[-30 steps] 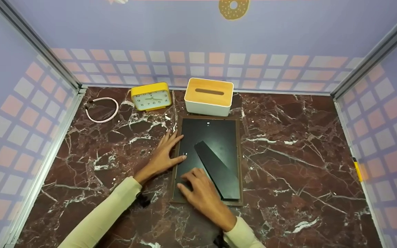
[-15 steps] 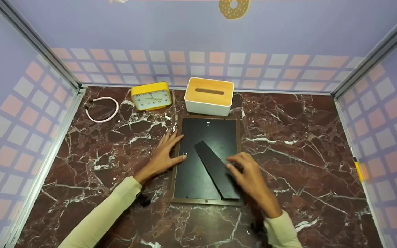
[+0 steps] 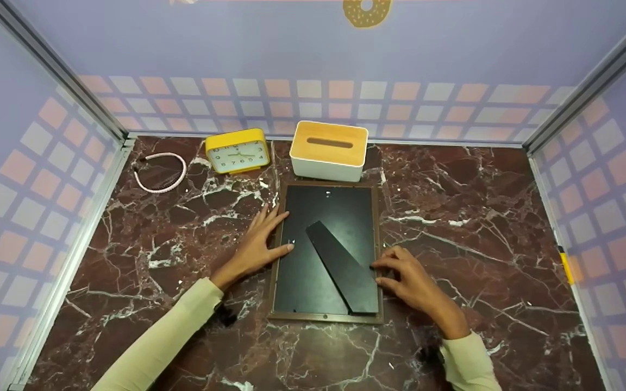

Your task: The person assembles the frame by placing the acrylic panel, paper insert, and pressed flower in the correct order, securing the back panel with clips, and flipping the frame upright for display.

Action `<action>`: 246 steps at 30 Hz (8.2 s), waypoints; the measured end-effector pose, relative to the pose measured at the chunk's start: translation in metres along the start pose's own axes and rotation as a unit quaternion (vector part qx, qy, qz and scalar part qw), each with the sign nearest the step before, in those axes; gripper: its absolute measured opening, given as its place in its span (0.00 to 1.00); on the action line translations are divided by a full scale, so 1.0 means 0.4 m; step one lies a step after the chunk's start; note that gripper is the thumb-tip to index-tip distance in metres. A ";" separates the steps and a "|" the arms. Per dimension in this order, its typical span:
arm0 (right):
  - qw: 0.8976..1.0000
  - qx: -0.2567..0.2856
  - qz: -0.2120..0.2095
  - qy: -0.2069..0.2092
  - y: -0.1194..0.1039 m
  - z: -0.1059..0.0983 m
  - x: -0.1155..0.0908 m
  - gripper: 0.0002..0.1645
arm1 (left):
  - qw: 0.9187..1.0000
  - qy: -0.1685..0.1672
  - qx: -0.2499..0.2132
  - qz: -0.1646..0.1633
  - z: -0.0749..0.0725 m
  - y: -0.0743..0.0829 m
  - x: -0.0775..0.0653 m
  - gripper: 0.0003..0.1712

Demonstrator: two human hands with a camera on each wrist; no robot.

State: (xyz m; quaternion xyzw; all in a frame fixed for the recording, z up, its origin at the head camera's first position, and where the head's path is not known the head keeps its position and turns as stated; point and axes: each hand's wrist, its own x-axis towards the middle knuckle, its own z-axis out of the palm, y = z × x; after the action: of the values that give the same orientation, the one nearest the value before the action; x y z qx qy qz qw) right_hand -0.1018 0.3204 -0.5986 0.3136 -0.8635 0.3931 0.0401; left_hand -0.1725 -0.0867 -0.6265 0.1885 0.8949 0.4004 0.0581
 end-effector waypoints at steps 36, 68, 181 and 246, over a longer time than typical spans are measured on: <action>0.993 0.092 0.052 -0.044 0.003 -0.005 -0.036 0.26 | 1.000 0.000 0.008 0.004 -0.001 0.005 0.000 0.50; 0.977 0.016 0.143 0.156 0.013 0.074 0.065 0.30 | 1.000 0.008 0.005 0.012 -0.002 0.000 0.003 0.50; 0.990 -0.034 0.123 0.059 0.162 0.046 0.369 0.29 | 1.000 0.004 -0.004 0.004 -0.003 0.003 -0.006 0.50; 0.982 0.066 0.170 0.051 0.174 0.020 0.327 0.38 | 0.995 0.063 -0.067 0.037 0.006 -0.013 0.031 0.51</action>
State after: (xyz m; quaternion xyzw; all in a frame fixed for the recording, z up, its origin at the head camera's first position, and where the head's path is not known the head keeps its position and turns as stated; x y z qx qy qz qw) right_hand -0.2451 0.2828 -0.6083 0.1440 -0.8734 0.4653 -0.0044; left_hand -0.1847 -0.0833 -0.6313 0.1917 0.8602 0.4726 -0.0002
